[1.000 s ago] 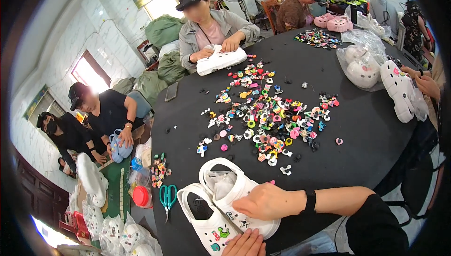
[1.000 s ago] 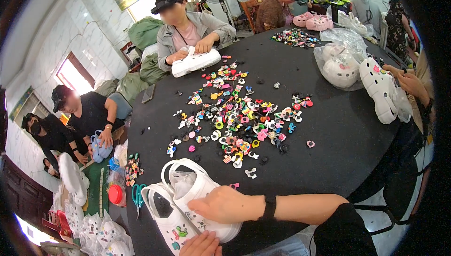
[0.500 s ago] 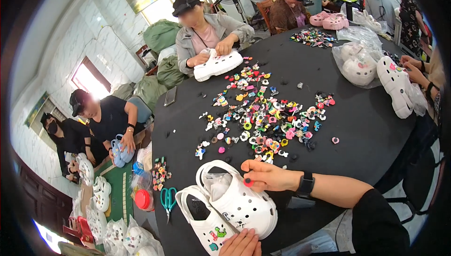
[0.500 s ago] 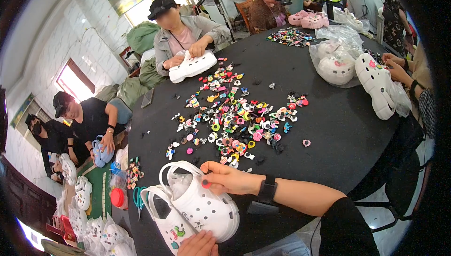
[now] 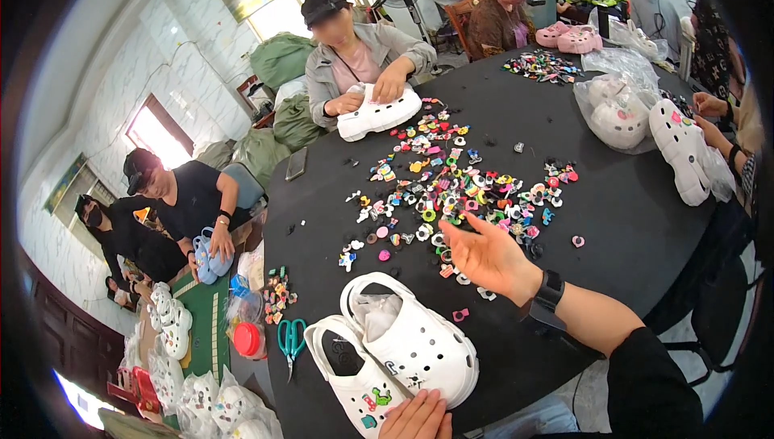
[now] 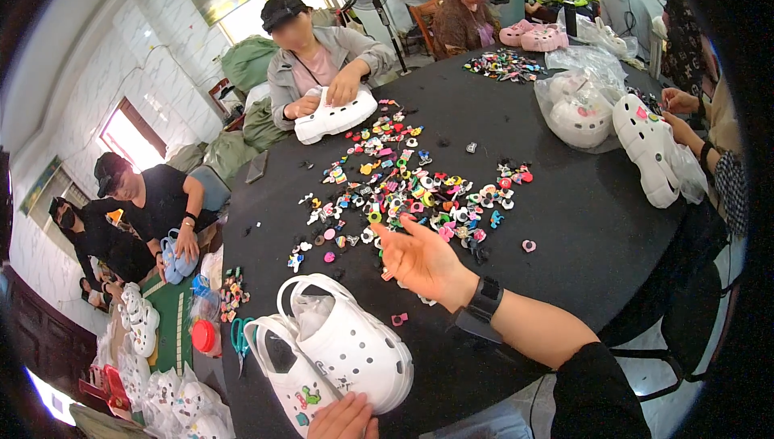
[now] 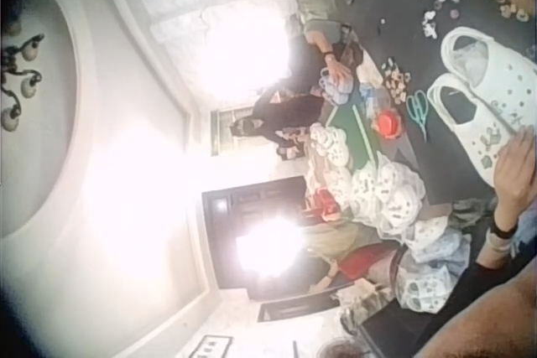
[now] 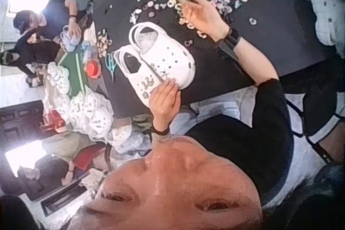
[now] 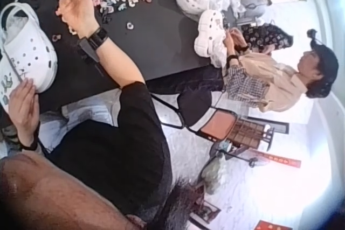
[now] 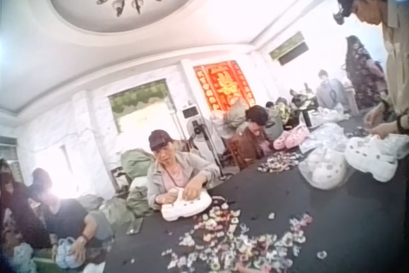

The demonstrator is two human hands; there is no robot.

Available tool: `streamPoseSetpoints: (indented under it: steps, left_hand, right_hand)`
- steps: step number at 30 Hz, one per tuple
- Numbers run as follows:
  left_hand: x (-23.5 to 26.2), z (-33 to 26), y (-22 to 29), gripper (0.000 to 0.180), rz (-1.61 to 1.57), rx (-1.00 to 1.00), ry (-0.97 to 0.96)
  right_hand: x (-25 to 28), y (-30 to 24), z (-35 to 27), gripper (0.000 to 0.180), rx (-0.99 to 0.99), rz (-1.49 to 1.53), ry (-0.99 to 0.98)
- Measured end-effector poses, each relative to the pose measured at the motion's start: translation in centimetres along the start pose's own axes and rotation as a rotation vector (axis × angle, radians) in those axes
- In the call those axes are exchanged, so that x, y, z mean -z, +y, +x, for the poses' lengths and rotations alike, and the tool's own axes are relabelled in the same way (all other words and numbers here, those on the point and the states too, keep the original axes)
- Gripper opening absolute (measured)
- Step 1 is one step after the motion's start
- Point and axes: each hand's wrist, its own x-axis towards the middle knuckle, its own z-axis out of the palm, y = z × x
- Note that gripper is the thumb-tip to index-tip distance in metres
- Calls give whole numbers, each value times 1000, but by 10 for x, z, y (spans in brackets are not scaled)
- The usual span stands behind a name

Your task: Applying decorative charms to white foam clogs.

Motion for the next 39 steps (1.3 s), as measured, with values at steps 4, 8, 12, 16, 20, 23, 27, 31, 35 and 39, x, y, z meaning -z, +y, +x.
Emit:
streamPoseSetpoints:
  steps: [4,8,12,16,20,23,27,31,35,39]
  left_hand:
    - [1,-12,-10,16,-189,-2,56]
    - [3,-29,-17,14,-466,122,359]
    - [4,-31,-21,15,-503,267,387]
    - [3,-32,-23,14,-498,227,334]
    - [6,-29,-21,14,-500,222,317]
    - [5,-28,-20,13,-500,240,328]
    - [7,-27,-20,12,-467,213,292]
    - [6,-27,-19,12,-471,222,282]
    - [6,-27,-19,12,-411,230,248]
    - [3,-16,-14,13,-247,132,162]
  right_hand:
    - [-21,31,-29,38,-234,-642,-288]
    - [-44,65,-63,36,28,-1619,-799]
    - [-36,89,-74,30,332,-2041,-995]
    - [-28,94,-72,24,445,-2094,-1007]
    - [-30,95,-72,27,414,-2069,-918]
    - [-32,96,-72,29,245,-2052,-732]
    - [-34,98,-71,33,175,-2185,-724]
    - [-36,101,-71,28,169,-2240,-694]
    - [-29,104,-71,28,365,-2310,-886]
    - [-32,102,-71,33,307,-2310,-1022]
